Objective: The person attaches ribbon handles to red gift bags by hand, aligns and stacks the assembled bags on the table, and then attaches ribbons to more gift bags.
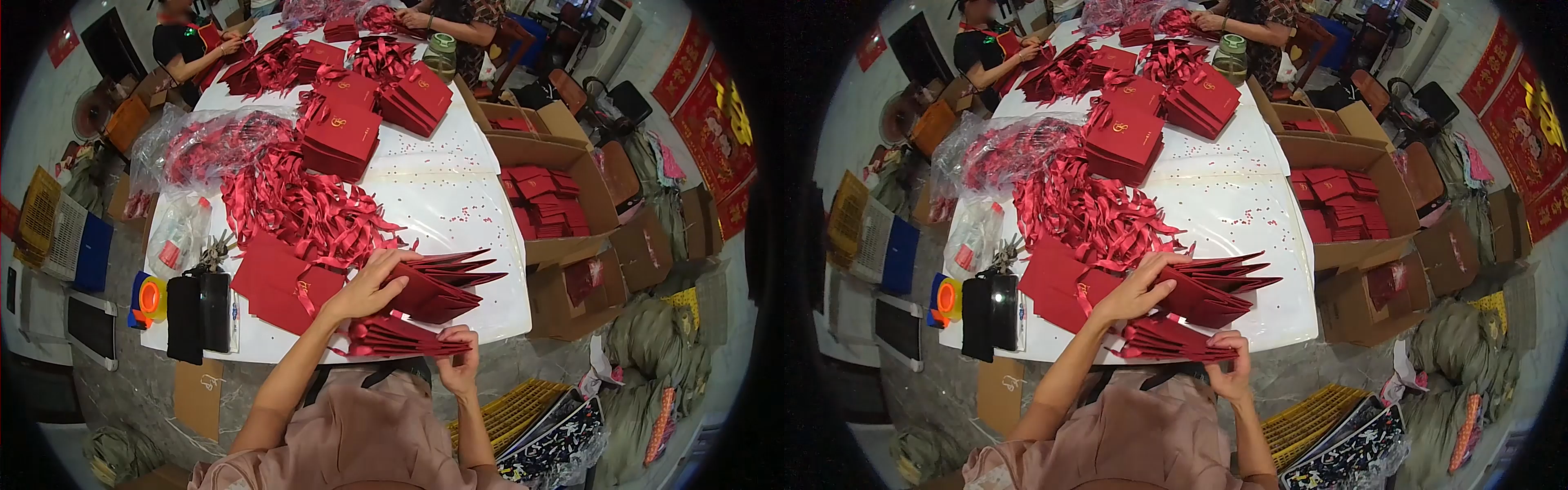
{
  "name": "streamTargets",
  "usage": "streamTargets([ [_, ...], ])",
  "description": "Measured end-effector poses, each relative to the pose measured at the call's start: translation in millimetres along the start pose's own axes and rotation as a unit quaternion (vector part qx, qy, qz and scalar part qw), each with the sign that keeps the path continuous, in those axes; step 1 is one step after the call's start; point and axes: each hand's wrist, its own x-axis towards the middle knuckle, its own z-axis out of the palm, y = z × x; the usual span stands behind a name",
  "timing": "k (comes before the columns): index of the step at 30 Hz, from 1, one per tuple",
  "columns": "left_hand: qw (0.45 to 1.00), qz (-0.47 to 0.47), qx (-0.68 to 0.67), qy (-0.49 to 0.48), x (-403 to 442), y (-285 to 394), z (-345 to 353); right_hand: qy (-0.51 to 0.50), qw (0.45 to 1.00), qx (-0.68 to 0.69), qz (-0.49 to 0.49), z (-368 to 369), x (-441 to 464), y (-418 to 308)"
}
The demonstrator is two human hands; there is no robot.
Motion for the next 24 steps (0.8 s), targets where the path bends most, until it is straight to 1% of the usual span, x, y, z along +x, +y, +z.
streamTargets([
  [2,0.999,0.025,0.003,0.023,1.3,-2.2,1.2,-0.048,0.998,0.036,0.011,2.1,-2.4,-4.2],
  [4,1.0,0.021,-0.003,0.019,2.1,-3.3,0.3,-0.056,0.996,0.061,0.024,7.4,-3.7,-6.7],
  [6,1.0,0.017,-0.009,0.015,1.9,-3.2,0.3,0.005,0.999,0.009,0.033,11.0,-2.9,-3.9],
  [7,1.0,0.005,-0.019,0.014,1.4,-2.6,0.8,0.018,0.999,-0.02,0.021,9.4,0.2,0.8],
  [8,0.999,-0.007,-0.029,0.014,1.3,-1.9,0.6,0.054,0.998,-0.013,0.028,9.9,2.0,3.9],
  [9,0.998,-0.039,-0.056,-0.016,0.5,-1.5,-2.5,0.09,0.995,-0.006,0.034,10.6,3.3,7.3],
  [10,0.998,-0.038,-0.056,-0.016,0.5,-0.4,-3.0,0.121,0.991,0.011,0.051,10.1,2.0,13.0],
  [12,0.995,-0.058,-0.073,-0.034,-1.5,1.3,-1.7,0.129,0.991,-0.009,0.035,9.7,7.6,15.1],
  [14,0.995,-0.052,-0.073,-0.037,-3.8,2.4,1.0,0.139,0.99,-0.028,0.02,10.0,10.4,18.9],
  [16,0.997,-0.033,-0.075,-0.001,-4.9,5.6,4.6,0.158,0.985,-0.065,-0.012,13.4,12.4,22.4],
  [17,0.997,-0.033,-0.074,-0.001,-5.1,4.2,4.7,0.159,0.985,-0.064,-0.011,15.9,13.8,21.5],
  [19,0.997,-0.042,-0.06,-0.018,-5.7,1.3,5.2,0.177,0.984,0.001,0.024,20.4,16.7,18.3],
  [21,0.997,-0.044,-0.065,-0.018,-5.5,2.0,5.0,0.178,0.984,-0.002,0.022,18.2,16.5,25.5],
  [24,0.996,-0.05,-0.076,-0.026,-5.1,7.4,1.2,0.187,0.982,-0.008,0.016,20.1,23.5,17.3],
])
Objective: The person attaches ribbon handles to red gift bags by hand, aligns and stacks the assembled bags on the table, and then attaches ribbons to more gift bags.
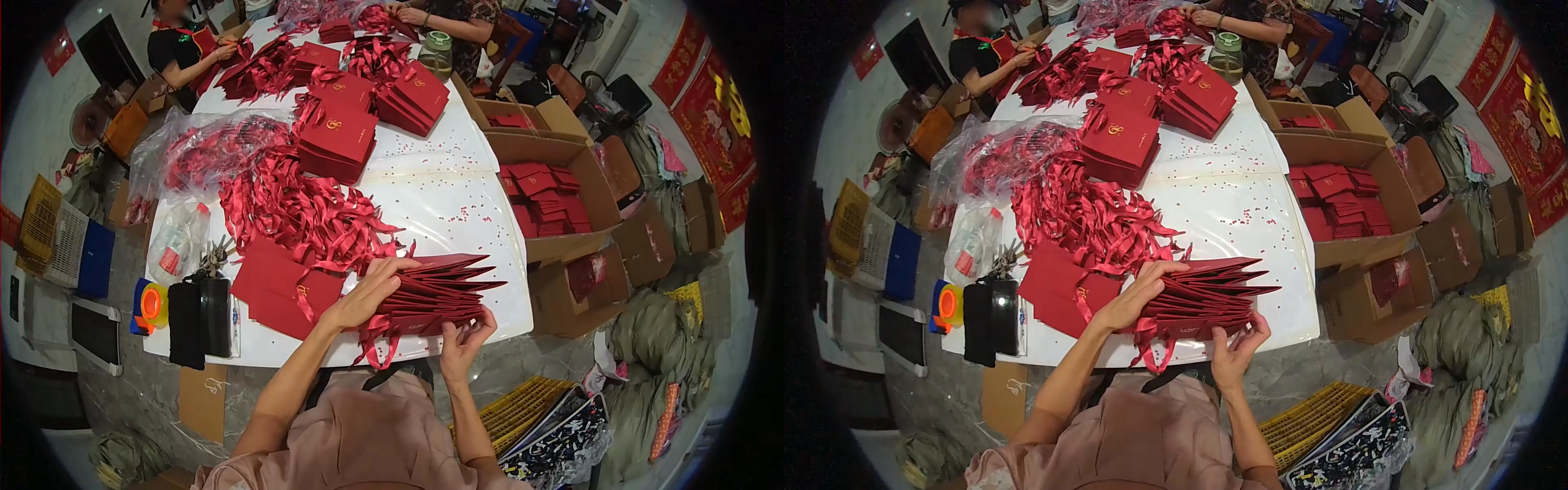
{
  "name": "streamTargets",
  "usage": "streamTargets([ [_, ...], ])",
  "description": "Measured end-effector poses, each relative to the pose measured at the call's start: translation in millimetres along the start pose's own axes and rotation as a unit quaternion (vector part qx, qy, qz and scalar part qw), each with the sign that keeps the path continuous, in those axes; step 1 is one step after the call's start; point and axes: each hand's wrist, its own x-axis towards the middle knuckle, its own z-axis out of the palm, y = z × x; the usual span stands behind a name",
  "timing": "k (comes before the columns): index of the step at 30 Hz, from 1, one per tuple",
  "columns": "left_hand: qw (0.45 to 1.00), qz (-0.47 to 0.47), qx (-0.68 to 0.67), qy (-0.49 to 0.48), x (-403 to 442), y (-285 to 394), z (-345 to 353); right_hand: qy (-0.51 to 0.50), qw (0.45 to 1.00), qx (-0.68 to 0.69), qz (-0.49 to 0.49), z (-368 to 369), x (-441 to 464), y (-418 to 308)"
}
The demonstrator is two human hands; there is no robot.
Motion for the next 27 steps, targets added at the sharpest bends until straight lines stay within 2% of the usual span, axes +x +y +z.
streamTargets([
  [2,1.0,-0.003,-0.004,-0.007,1.8,4.4,-3.8,0.007,1.0,-0.002,-0.007,-0.4,2.8,-1.2],
  [5,1.0,-0.012,0.009,-0.023,5.1,6.8,-5.2,-0.036,0.998,-0.057,-0.001,-5.5,4.6,2.0],
  [11,1.0,-0.01,0.017,0.013,1.1,2.7,2.2,-0.015,0.999,0.035,0.022,1.3,6.0,9.2],
  [14,1.0,-0.017,0.0,0.004,1.4,9.6,-1.7,-0.015,0.999,0.031,-0.014,-0.2,7.0,11.6],
  [17,0.999,-0.04,0.008,-0.028,8.9,13.3,-9.5,-0.036,0.999,0.005,0.004,-4.0,5.9,11.3],
  [19,0.998,-0.006,0.053,-0.02,18.4,9.2,-11.3,-0.026,0.999,-0.021,0.016,-3.3,4.6,9.8],
  [23,1.0,-0.011,0.022,-0.012,37.5,16.9,-8.6,-0.033,0.997,-0.064,0.01,-7.5,2.9,12.0],
  [25,0.988,-0.015,0.153,-0.01,43.6,20.1,-5.8,-0.038,0.998,-0.054,0.01,-8.6,3.4,12.9],
  [27,0.985,-0.002,0.17,0.007,46.4,16.9,-2.9,-0.042,0.996,-0.074,-0.011,-13.1,2.4,20.2],
])
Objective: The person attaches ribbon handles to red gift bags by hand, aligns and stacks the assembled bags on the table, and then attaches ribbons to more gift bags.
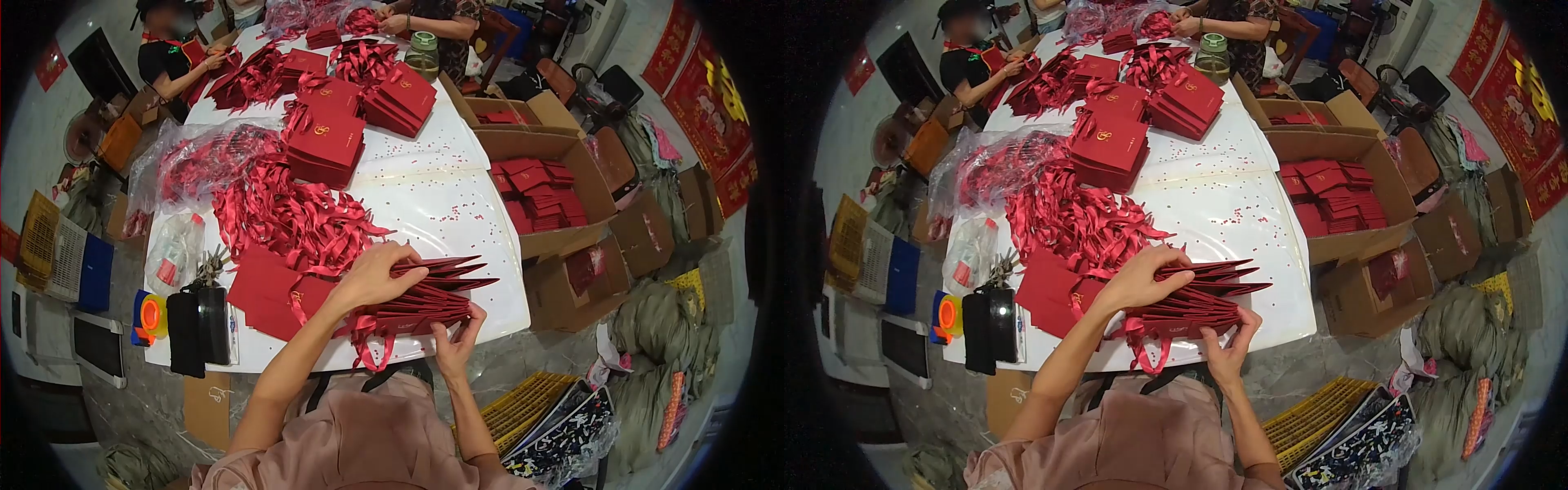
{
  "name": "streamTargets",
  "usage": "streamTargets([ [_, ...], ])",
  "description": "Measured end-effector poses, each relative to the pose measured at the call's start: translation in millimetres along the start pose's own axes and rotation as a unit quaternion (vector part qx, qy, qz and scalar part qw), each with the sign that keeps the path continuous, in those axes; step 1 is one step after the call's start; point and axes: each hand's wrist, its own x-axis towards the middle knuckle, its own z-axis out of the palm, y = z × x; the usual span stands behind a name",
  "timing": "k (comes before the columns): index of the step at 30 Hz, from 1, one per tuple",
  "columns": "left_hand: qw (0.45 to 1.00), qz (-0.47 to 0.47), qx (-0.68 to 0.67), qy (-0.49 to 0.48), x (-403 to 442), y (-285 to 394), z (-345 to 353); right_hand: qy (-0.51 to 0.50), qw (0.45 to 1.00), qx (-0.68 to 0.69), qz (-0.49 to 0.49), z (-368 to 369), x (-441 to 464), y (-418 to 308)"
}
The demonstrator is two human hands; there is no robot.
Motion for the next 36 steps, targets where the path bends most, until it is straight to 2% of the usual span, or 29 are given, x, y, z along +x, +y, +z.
streamTargets([
  [2,1.0,0.009,0.016,0.018,-0.2,0.2,3.3,-0.002,1.0,-0.021,-0.019,2.5,-1.0,-1.9],
  [4,0.997,0.032,0.037,0.059,-3.0,1.8,5.0,0.018,0.99,0.134,0.04,12.3,-3.7,-6.5],
  [8,0.999,0.008,-0.023,0.04,-1.8,2.0,1.7,-0.009,0.99,0.14,0.019,15.3,3.6,-16.0],
  [10,0.999,-0.017,-0.038,0.027,-0.3,1.9,1.5,-0.082,0.987,0.097,0.096,4.6,0.0,-10.8],
  [17,0.999,-0.029,-0.029,0.024,4.0,3.1,-2.3,-0.11,0.99,0.078,0.032,-29.8,11.9,-18.3],
  [20,0.995,-0.075,-0.063,0.028,7.8,2.5,-4.0,-0.098,0.989,0.099,0.053,-46.4,18.3,-18.0],
  [23,0.997,-0.026,-0.056,0.044,7.8,-2.7,-1.5,-0.084,0.992,0.091,0.028,-52.5,29.3,-12.3],
  [28,0.996,-0.023,-0.083,0.026,10.7,-10.8,-2.6,-0.102,0.993,0.058,0.001,-53.5,49.2,-2.1],
  [30,0.995,-0.018,-0.094,0.03,12.3,-18.3,-0.8,-0.081,0.996,0.032,-0.017,-50.0,55.7,-0.8],
  [33,0.992,-0.035,-0.119,0.006,13.7,-20.9,0.0,-0.092,0.994,0.065,0.011,-43.9,59.9,-9.9],
  [36,0.991,-0.036,-0.13,0.019,15.3,-25.0,3.3,-0.091,0.993,0.076,-0.011,-40.4,64.2,-0.8],
])
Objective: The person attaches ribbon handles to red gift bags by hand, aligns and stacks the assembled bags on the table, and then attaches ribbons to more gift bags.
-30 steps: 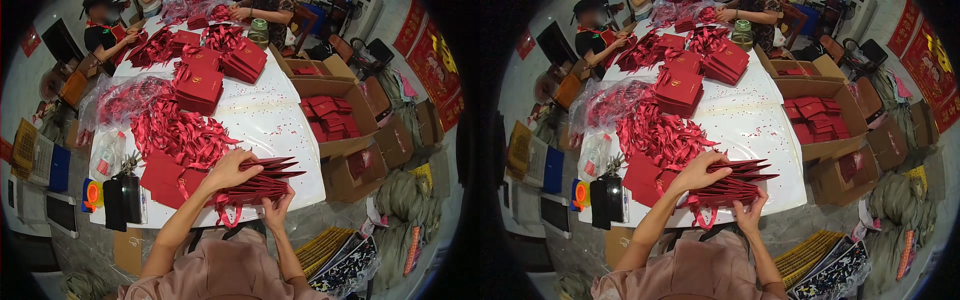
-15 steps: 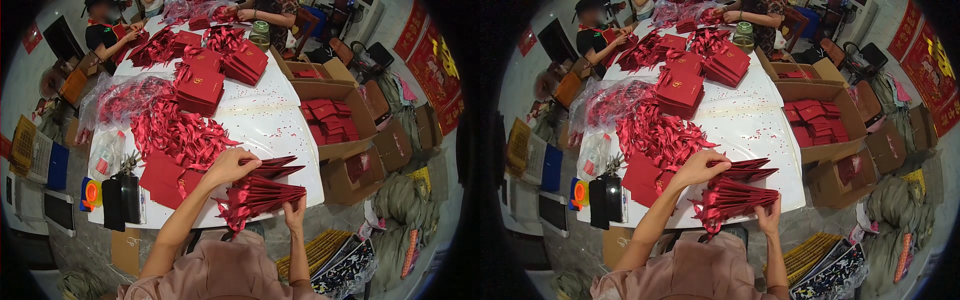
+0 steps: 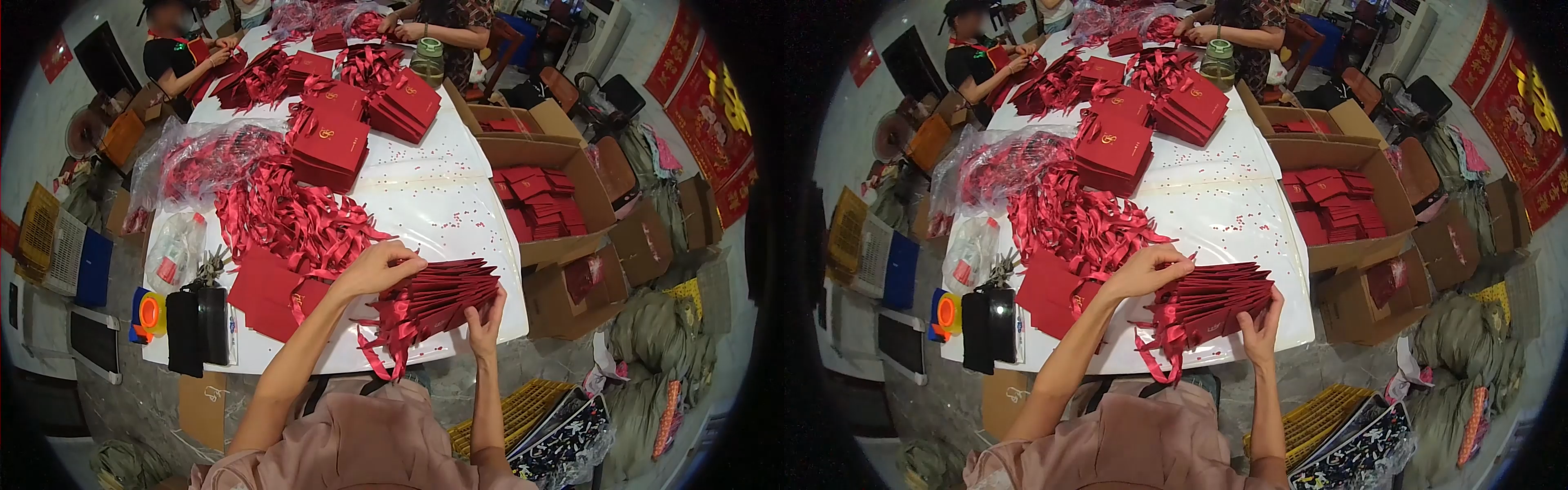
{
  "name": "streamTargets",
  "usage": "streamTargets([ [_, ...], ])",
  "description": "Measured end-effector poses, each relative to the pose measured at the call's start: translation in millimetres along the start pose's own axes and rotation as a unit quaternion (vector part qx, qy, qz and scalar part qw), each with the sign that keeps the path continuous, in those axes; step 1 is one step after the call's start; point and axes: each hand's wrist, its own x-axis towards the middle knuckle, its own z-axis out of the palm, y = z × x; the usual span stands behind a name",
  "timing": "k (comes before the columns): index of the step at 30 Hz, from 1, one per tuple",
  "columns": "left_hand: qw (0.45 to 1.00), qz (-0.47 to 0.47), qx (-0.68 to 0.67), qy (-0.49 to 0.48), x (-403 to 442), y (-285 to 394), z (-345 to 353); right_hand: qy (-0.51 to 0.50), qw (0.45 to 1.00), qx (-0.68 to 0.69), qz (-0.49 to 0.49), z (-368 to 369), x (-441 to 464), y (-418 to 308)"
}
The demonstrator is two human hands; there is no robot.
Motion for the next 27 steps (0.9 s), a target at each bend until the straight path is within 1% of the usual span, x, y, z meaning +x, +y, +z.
streamTargets([
  [3,0.999,-0.001,-0.032,-0.004,-2.5,-8.4,1.6,0.021,0.999,0.0,-0.027,7.1,8.5,3.1],
  [4,0.999,0.02,-0.049,0.001,-4.3,-10.7,2.9,0.034,0.998,-0.006,-0.043,8.5,10.5,2.8],
  [5,0.997,0.042,-0.067,0.005,-6.6,-13.1,4.3,0.032,0.999,-0.006,-0.043,6.0,10.2,3.8],
  [6,0.997,0.042,-0.067,0.006,-9.5,-15.8,5.0,0.011,1.0,0.007,-0.014,0.6,8.9,5.7],
  [7,0.988,0.032,-0.149,-0.008,-13.0,-17.7,4.4,-0.011,1.0,0.02,0.015,-1.9,9.6,4.9],
  [8,0.973,0.021,-0.229,-0.023,-16.1,-19.4,4.0,-0.011,1.0,0.021,0.015,-3.6,11.0,4.8],
  [12,0.975,-0.004,-0.223,0.008,-23.2,-25.5,5.0,-0.027,0.998,0.063,0.011,-2.2,9.8,-4.1],
  [14,0.995,0.006,-0.1,0.023,-20.9,-27.2,3.8,-0.033,0.996,0.084,0.013,0.6,8.0,-10.8],
  [15,0.995,0.005,-0.1,0.024,-19.4,-30.8,5.7,-0.045,0.995,0.082,0.026,0.9,4.9,-14.0],
  [17,0.992,0.071,-0.06,0.087,-15.3,-38.6,11.3,-0.06,0.994,0.082,0.039,3.5,2.6,-19.3],
  [18,0.992,0.071,-0.061,0.087,-14.7,-42.8,11.7,-0.06,0.994,0.081,0.038,2.9,3.2,-18.8],
  [20,0.995,0.061,-0.065,0.052,-14.9,-43.0,8.2,-0.05,0.994,0.08,0.047,2.7,3.7,-16.0],
  [21,0.995,0.061,-0.065,0.053,-15.9,-42.8,7.0,-0.052,0.994,0.081,0.047,3.3,4.7,-15.3],
  [23,0.998,0.045,-0.023,0.028,-17.3,-37.1,3.2,-0.059,0.992,0.1,0.052,4.9,7.7,-14.3],
  [24,0.998,0.045,-0.024,0.029,-17.1,-41.7,5.6,-0.06,0.992,0.1,0.052,5.5,7.4,-14.8],
  [26,0.992,0.043,0.001,0.118,-14.2,-49.8,12.2,-0.084,0.989,0.102,0.062,7.6,6.7,-16.9],
  [27,0.992,0.043,0.0,0.118,-13.7,-54.1,15.2,-0.084,0.989,0.102,0.062,8.3,5.7,-18.4],
])
